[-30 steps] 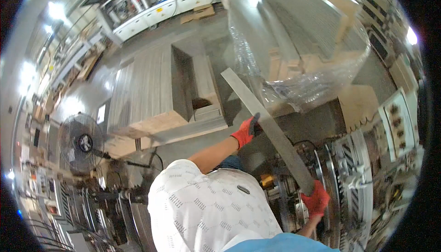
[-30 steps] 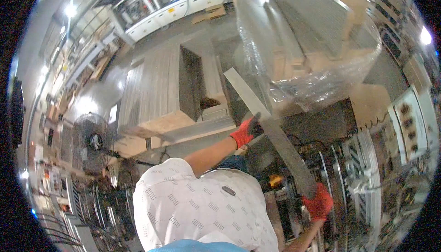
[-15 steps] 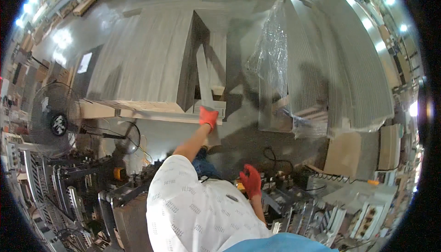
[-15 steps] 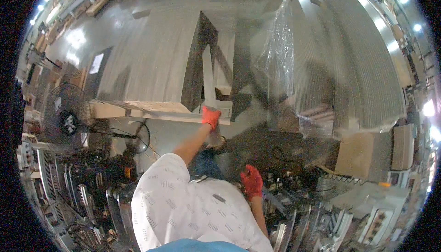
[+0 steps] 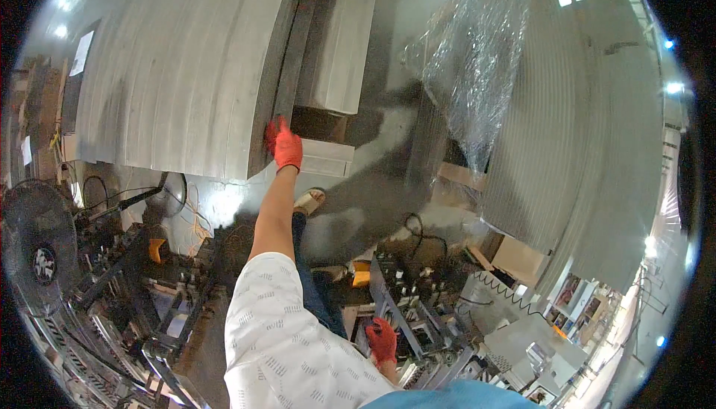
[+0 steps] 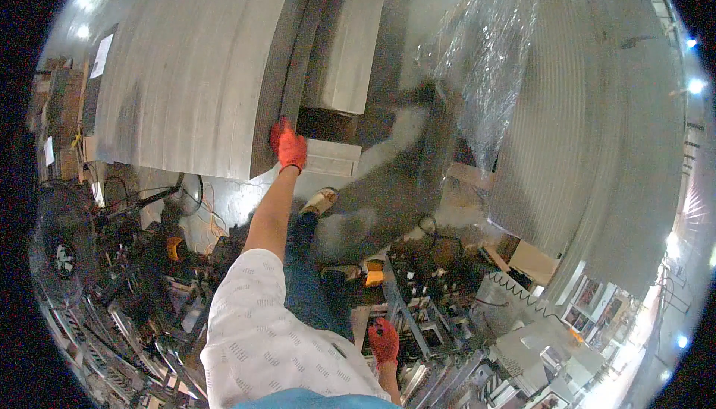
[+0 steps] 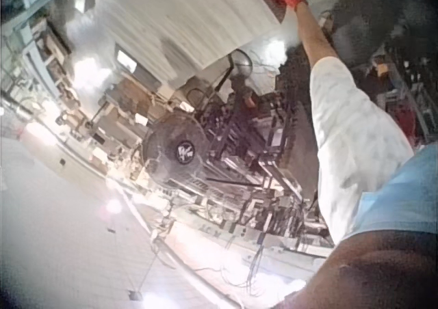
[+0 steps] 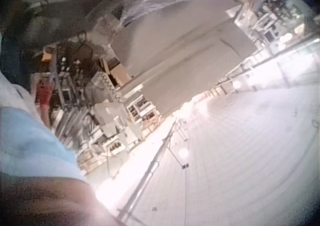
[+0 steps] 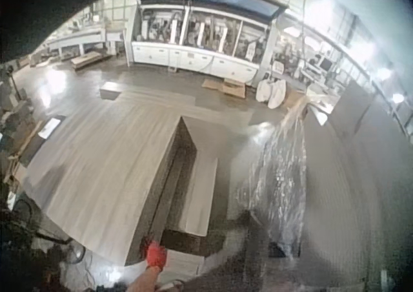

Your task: The person repeatedly picks up wooden strips from a pallet and feeds them one at a time into a woodworking machine.

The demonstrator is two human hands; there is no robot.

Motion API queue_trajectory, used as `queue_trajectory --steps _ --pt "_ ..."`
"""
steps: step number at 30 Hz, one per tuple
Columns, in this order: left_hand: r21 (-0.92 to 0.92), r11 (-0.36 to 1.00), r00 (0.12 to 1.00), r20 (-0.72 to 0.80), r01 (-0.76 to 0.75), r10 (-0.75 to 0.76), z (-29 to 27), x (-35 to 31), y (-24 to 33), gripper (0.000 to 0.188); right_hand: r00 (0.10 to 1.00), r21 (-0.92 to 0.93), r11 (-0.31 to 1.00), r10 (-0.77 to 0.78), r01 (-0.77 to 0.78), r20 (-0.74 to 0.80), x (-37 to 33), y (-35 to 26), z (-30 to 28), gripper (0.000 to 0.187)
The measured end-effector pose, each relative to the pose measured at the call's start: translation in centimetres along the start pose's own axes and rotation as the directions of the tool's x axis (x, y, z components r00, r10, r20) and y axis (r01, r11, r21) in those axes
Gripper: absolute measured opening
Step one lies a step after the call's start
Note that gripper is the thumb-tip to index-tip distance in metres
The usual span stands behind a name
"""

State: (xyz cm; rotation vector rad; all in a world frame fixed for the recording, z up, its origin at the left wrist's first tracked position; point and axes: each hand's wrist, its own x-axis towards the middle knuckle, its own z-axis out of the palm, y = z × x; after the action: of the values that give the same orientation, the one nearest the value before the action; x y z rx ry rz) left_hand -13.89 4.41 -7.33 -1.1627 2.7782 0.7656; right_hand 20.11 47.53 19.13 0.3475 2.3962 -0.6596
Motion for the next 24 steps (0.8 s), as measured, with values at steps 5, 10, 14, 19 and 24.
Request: queue_trajectory --steps 5,10,14,19,24 --pt "0.310 0.132 0.333 0.798 -0.941 0.502 4.0 -4.2 -2.5 0.045 0.995 0.043 0.995 0.087 -0.090 0.053 -0.9 -1.8 -0.3 0.038" --pt "0.336 0.611 0.621 0.706 -0.717 0.340 7.7 -2.2 -11.8 0.040 0.994 0.079 0.991 0.107 -0.108 0.022 -1.0 -2.8 -1.7 0.034" --pt "0.633 -0.032 0.570 0.717 -0.774 0.400 7.8 -0.7 -9.5 0.037 0.973 0.169 0.960 0.229 -0.225 -0.003 -3.0 2.0 0.6 0.032" --pt "0.533 0.321 0.619 0.720 -0.783 0.315 8.0 -1.2 -7.7 0.046 0.950 0.117 0.986 0.143 -0.115 -0.277 -0.3 -3.4 -5.0 0.031" --pt "0.374 0.582 0.616 0.732 -0.722 0.293 1.9 -7.1 -4.6 0.068 0.368 -0.334 0.943 -0.314 0.012 -0.875 3.8 -9.5 -22.0 0.025"
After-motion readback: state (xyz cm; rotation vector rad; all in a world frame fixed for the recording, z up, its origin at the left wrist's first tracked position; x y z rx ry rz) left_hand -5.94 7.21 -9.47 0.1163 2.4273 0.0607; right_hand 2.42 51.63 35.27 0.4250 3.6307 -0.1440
